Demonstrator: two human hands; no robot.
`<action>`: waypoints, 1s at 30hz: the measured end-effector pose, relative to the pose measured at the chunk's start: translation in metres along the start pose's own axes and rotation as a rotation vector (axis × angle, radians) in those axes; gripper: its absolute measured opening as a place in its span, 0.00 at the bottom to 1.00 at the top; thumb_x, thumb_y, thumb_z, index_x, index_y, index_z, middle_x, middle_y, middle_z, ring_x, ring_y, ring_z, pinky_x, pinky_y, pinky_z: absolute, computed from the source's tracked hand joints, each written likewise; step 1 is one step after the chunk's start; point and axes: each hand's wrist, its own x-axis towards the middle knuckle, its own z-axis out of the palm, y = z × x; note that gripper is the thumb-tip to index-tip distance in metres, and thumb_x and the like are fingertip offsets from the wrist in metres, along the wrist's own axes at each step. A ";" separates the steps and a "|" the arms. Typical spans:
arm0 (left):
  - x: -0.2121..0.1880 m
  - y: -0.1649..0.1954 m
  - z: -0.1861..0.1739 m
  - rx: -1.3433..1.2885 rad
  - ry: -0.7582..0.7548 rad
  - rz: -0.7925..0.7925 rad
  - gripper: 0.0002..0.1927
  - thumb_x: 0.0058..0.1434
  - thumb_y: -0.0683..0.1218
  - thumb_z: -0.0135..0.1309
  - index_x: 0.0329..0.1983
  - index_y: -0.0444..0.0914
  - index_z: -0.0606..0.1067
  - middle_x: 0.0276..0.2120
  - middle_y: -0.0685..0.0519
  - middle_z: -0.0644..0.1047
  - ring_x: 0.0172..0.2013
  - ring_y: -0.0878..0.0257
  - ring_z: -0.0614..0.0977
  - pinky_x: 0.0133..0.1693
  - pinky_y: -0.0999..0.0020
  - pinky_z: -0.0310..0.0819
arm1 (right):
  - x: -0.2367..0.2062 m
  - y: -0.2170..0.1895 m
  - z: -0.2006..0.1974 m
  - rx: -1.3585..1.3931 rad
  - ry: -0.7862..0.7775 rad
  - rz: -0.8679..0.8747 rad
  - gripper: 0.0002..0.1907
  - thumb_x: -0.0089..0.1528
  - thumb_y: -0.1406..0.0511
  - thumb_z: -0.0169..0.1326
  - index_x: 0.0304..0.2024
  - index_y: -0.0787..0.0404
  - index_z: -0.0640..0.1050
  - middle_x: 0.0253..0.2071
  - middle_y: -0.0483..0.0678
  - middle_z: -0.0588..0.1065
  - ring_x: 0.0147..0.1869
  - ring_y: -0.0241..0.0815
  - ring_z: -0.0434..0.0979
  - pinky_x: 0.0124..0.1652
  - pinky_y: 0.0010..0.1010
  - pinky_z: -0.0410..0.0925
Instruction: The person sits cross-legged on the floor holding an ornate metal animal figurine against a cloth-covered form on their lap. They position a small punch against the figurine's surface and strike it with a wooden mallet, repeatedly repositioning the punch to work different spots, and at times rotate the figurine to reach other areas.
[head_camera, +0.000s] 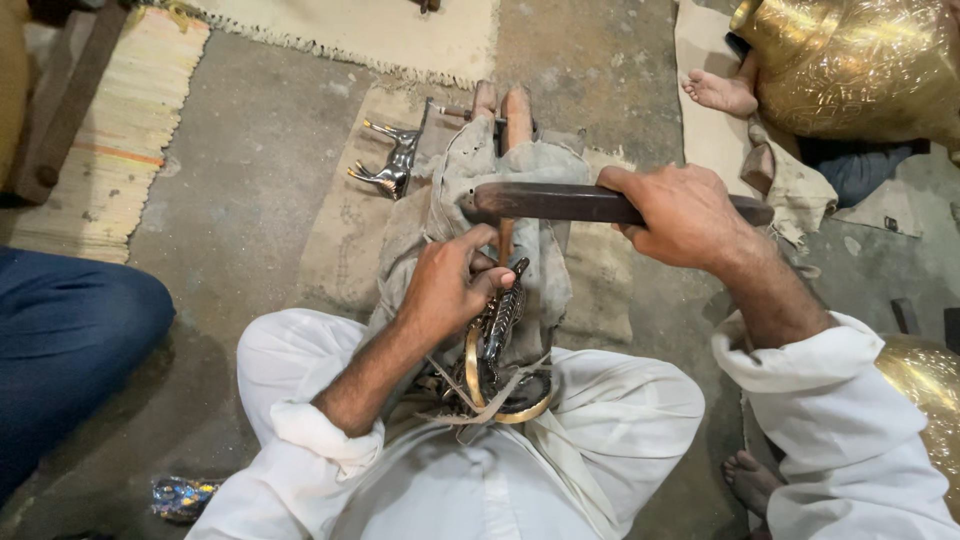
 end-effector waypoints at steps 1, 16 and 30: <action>0.000 0.000 0.000 0.021 -0.011 -0.029 0.23 0.55 0.47 0.67 0.52 0.37 0.74 0.27 0.48 0.83 0.27 0.56 0.86 0.31 0.61 0.76 | 0.000 0.001 0.002 -0.003 0.043 0.024 0.17 0.60 0.62 0.61 0.51 0.51 0.75 0.30 0.52 0.80 0.38 0.56 0.81 0.41 0.49 0.70; -0.004 -0.007 0.000 -0.428 -0.021 -0.225 0.20 0.60 0.41 0.64 0.54 0.34 0.72 0.32 0.47 0.85 0.31 0.67 0.87 0.32 0.71 0.84 | -0.013 0.014 0.019 0.532 -0.037 -0.026 0.21 0.57 0.55 0.66 0.44 0.60 0.75 0.24 0.48 0.70 0.28 0.42 0.69 0.30 0.38 0.62; -0.005 -0.003 0.001 -0.071 -0.052 -0.099 0.24 0.59 0.47 0.66 0.56 0.38 0.73 0.24 0.48 0.84 0.24 0.62 0.87 0.27 0.66 0.76 | -0.013 0.002 0.001 0.046 0.053 -0.023 0.21 0.59 0.61 0.61 0.55 0.51 0.75 0.30 0.52 0.81 0.35 0.56 0.82 0.39 0.49 0.71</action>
